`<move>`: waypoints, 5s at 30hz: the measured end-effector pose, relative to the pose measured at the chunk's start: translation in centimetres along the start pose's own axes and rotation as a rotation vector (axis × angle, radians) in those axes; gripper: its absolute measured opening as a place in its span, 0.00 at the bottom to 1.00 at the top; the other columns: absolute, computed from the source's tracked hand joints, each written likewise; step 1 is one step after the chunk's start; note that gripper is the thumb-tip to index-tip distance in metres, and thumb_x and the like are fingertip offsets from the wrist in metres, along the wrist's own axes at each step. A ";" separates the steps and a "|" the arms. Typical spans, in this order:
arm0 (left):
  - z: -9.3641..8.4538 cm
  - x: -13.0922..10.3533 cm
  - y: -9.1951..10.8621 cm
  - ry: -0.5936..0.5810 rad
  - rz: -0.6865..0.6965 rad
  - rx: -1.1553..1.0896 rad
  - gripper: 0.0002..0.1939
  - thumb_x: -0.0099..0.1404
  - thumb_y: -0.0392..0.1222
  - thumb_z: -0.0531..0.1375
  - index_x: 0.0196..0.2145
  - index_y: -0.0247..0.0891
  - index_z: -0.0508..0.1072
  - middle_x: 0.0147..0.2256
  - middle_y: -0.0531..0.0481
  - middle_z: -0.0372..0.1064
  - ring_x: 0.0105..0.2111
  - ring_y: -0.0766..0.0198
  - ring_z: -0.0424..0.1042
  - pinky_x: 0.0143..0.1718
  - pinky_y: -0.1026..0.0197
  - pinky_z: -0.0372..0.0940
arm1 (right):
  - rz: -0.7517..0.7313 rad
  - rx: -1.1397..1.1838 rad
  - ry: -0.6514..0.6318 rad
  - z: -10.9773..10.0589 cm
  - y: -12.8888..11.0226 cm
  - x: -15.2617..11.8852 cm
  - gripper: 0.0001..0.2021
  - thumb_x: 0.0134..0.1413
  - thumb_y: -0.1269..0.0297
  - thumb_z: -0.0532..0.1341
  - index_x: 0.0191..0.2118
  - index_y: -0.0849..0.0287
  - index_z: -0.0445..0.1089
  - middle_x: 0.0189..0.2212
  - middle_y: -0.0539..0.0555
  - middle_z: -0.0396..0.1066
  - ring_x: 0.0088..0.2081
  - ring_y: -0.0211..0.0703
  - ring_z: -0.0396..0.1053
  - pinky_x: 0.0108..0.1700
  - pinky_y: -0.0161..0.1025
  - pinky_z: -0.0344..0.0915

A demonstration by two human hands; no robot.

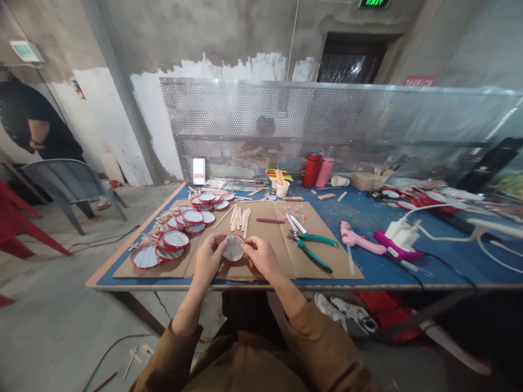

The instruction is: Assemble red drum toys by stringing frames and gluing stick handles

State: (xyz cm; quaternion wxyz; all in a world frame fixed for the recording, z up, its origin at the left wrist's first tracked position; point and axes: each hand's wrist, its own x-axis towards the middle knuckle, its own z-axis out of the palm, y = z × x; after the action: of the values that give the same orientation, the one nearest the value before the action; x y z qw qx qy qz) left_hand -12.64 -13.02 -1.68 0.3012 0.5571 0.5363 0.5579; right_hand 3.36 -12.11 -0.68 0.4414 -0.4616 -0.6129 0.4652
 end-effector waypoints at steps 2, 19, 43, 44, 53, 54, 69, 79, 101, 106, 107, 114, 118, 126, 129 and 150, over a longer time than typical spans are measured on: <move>-0.2 -0.1 0.1 0.132 0.021 -0.057 0.14 0.61 0.48 0.56 0.41 0.37 0.67 0.36 0.47 0.69 0.34 0.64 0.68 0.37 0.63 0.63 | 0.044 0.030 0.014 0.0 -0.1 0.7 0.11 0.48 0.57 0.59 0.26 0.60 0.63 0.12 0.42 0.61 0.12 0.28 0.54 0.14 0.26 0.48; -0.7 -1.5 1.1 -0.415 0.256 0.278 0.09 0.63 0.41 0.54 0.29 0.38 0.70 0.28 0.50 0.70 0.30 0.64 0.68 0.34 0.64 0.61 | 0.092 -0.266 -0.080 -1.5 -0.3 2.6 0.05 0.51 0.65 0.54 0.30 0.60 0.65 0.14 0.42 0.62 0.12 0.29 0.57 0.15 0.26 0.51; 0.4 -0.5 0.9 -0.492 0.413 0.571 0.07 0.62 0.36 0.55 0.35 0.39 0.73 0.38 0.46 0.72 0.40 0.59 0.68 0.44 0.57 0.61 | 0.052 -1.149 -0.058 -1.8 -3.2 7.0 0.09 0.53 0.69 0.55 0.36 0.63 0.73 0.35 0.65 0.76 0.41 0.51 0.74 0.38 0.38 0.62; 0.6 -0.3 1.0 -0.490 0.396 0.590 0.07 0.61 0.36 0.55 0.35 0.39 0.73 0.37 0.46 0.72 0.39 0.59 0.68 0.44 0.57 0.61 | 0.064 -1.147 -0.055 -2.1 -2.9 7.2 0.09 0.51 0.70 0.56 0.35 0.63 0.73 0.34 0.66 0.76 0.40 0.52 0.74 0.38 0.38 0.63; 3.2 0.9 1.5 -0.348 -0.085 0.106 0.12 0.63 0.48 0.51 0.37 0.38 0.67 0.24 0.53 0.64 0.22 0.65 0.69 0.22 0.65 0.61 | 0.034 -0.863 0.050 -2.7 -2.0 6.3 0.08 0.51 0.68 0.54 0.29 0.62 0.70 0.23 0.56 0.74 0.30 0.42 0.73 0.30 0.32 0.62; 3.2 0.9 1.4 -0.306 -0.153 -0.014 0.14 0.62 0.50 0.51 0.41 0.39 0.65 0.26 0.54 0.65 0.19 0.67 0.68 0.19 0.66 0.60 | 0.031 -0.705 0.030 -2.4 -2.2 5.8 0.07 0.51 0.67 0.54 0.29 0.61 0.68 0.21 0.53 0.73 0.26 0.39 0.72 0.27 0.30 0.61; 2.5 0.7 0.9 -0.445 -0.281 -0.276 0.17 0.59 0.55 0.55 0.34 0.40 0.57 0.21 0.57 0.66 0.17 0.67 0.68 0.17 0.65 0.64 | -0.070 -1.114 0.038 -6.0 -1.7 6.6 0.11 0.58 0.66 0.53 0.37 0.61 0.72 0.32 0.56 0.74 0.35 0.42 0.71 0.35 0.34 0.62; 2.5 0.7 1.1 -0.503 -0.279 -0.237 0.18 0.59 0.56 0.55 0.35 0.38 0.59 0.20 0.55 0.68 0.16 0.68 0.68 0.17 0.67 0.64 | -0.049 -1.343 0.160 -6.9 -0.7 8.2 0.14 0.56 0.77 0.49 0.40 0.64 0.70 0.43 0.65 0.71 0.45 0.51 0.69 0.44 0.42 0.61; 2.3 0.2 0.5 -0.516 -0.114 -0.261 0.12 0.61 0.51 0.53 0.34 0.40 0.58 0.19 0.56 0.66 0.17 0.65 0.69 0.18 0.66 0.62 | -0.745 -0.368 0.349 -1.0 -1.0 0.4 0.07 0.57 0.66 0.56 0.35 0.58 0.71 0.29 0.52 0.73 0.31 0.38 0.71 0.36 0.37 0.67; 2.4 0.2 0.5 -0.496 -0.100 -0.217 0.11 0.62 0.49 0.52 0.35 0.40 0.58 0.18 0.56 0.66 0.17 0.64 0.69 0.18 0.66 0.60 | -0.780 -0.448 0.427 -0.7 -0.6 0.2 0.06 0.58 0.68 0.55 0.37 0.58 0.69 0.29 0.52 0.74 0.30 0.38 0.72 0.35 0.36 0.68; 2.4 0.2 0.4 -0.496 -0.100 -0.216 0.10 0.62 0.49 0.52 0.35 0.40 0.58 0.18 0.56 0.66 0.17 0.65 0.69 0.18 0.66 0.60 | -0.772 -0.455 0.438 -0.7 -0.6 0.2 0.06 0.58 0.68 0.54 0.37 0.58 0.69 0.29 0.52 0.74 0.30 0.38 0.72 0.35 0.36 0.68; 2.3 0.1 0.4 -0.490 -0.112 -0.199 0.10 0.62 0.49 0.53 0.35 0.40 0.59 0.20 0.55 0.67 0.18 0.64 0.69 0.18 0.66 0.60 | -0.785 -0.486 0.415 -0.7 -0.7 0.3 0.06 0.58 0.67 0.55 0.38 0.58 0.69 0.29 0.52 0.74 0.31 0.39 0.72 0.36 0.36 0.68; 2.3 0.1 0.6 -0.475 -0.123 -0.186 0.10 0.62 0.49 0.53 0.35 0.41 0.60 0.21 0.55 0.68 0.19 0.64 0.70 0.19 0.66 0.61 | -0.709 -0.514 0.420 -0.7 -0.8 0.0 0.07 0.58 0.65 0.54 0.38 0.56 0.69 0.29 0.53 0.74 0.32 0.41 0.72 0.38 0.38 0.68; 2.2 0.0 1.1 -0.499 -0.201 -0.283 0.15 0.60 0.54 0.55 0.34 0.40 0.58 0.20 0.55 0.67 0.19 0.65 0.70 0.20 0.65 0.62 | -0.742 -0.542 0.430 -0.9 -0.3 0.3 0.08 0.59 0.65 0.54 0.39 0.56 0.69 0.33 0.55 0.74 0.35 0.43 0.72 0.42 0.40 0.67; 1.9 -0.1 1.4 -0.511 -0.314 -0.429 0.20 0.58 0.59 0.55 0.34 0.41 0.55 0.22 0.57 0.67 0.20 0.66 0.70 0.22 0.63 0.65 | -0.753 -0.643 0.350 -1.1 -0.1 0.9 0.11 0.61 0.67 0.52 0.45 0.57 0.69 0.37 0.57 0.74 0.39 0.45 0.71 0.43 0.42 0.67; 2.8 0.3 0.3 -0.155 -0.375 -0.464 0.18 0.57 0.54 0.58 0.35 0.42 0.54 0.20 0.62 0.58 0.14 0.71 0.62 0.15 0.67 0.62 | -0.469 -0.917 -0.127 -5.3 -5.2 6.1 0.22 0.55 0.71 0.53 0.56 0.58 0.62 0.36 0.53 0.76 0.37 0.42 0.73 0.39 0.35 0.65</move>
State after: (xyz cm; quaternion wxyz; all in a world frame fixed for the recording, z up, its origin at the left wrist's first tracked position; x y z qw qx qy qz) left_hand -10.02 -12.13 -1.88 0.5581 0.4058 0.4636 0.5558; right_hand 6.57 -6.04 6.05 0.2481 -0.4286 -0.8664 0.0646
